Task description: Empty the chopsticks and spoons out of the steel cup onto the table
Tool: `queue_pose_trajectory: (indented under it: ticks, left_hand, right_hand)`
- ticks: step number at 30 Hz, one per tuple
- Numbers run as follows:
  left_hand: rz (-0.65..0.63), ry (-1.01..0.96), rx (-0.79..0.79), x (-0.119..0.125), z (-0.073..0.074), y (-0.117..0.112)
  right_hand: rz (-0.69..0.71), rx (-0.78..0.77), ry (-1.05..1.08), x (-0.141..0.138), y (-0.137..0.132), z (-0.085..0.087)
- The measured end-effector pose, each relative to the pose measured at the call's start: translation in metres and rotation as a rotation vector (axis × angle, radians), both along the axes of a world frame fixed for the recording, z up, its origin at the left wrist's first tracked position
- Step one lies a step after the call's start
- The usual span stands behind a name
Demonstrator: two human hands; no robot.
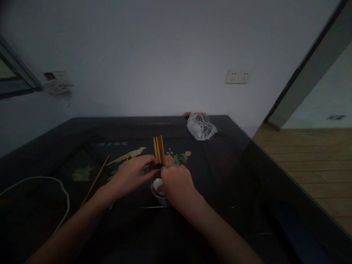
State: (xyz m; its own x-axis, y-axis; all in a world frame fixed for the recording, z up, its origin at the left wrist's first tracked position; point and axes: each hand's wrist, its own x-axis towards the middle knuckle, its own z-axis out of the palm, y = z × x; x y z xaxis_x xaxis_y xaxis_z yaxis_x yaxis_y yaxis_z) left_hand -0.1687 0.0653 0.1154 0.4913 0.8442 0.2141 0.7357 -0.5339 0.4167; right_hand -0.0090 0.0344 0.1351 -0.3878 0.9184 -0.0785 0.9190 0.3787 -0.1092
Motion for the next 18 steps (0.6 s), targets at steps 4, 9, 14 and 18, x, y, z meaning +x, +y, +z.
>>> queue_pose_trajectory:
  ticks: [4, 9, 14, 18]
  left_hand:
    - [-0.001, 0.081, 0.016, -0.0012, -0.0013, -0.0004]
    - [-0.021, 0.103, 0.036, -0.0022, -0.0038, 0.0003]
    - [-0.029, 0.096, 0.031, -0.0028, -0.0053, 0.001]
    - [-0.043, 0.109, 0.018, -0.0039, -0.0066, 0.0019]
  right_hand:
    - [0.077, -0.017, -0.015, 0.0023, -0.0004, -0.0011]
    - [0.113, -0.041, -0.019, 0.004, -0.0005, -0.0016]
    - [0.137, -0.056, -0.01, 0.0047, 0.0009, -0.0035]
    - [0.167, -0.049, -0.028, 0.0048, 0.0018, -0.0054]
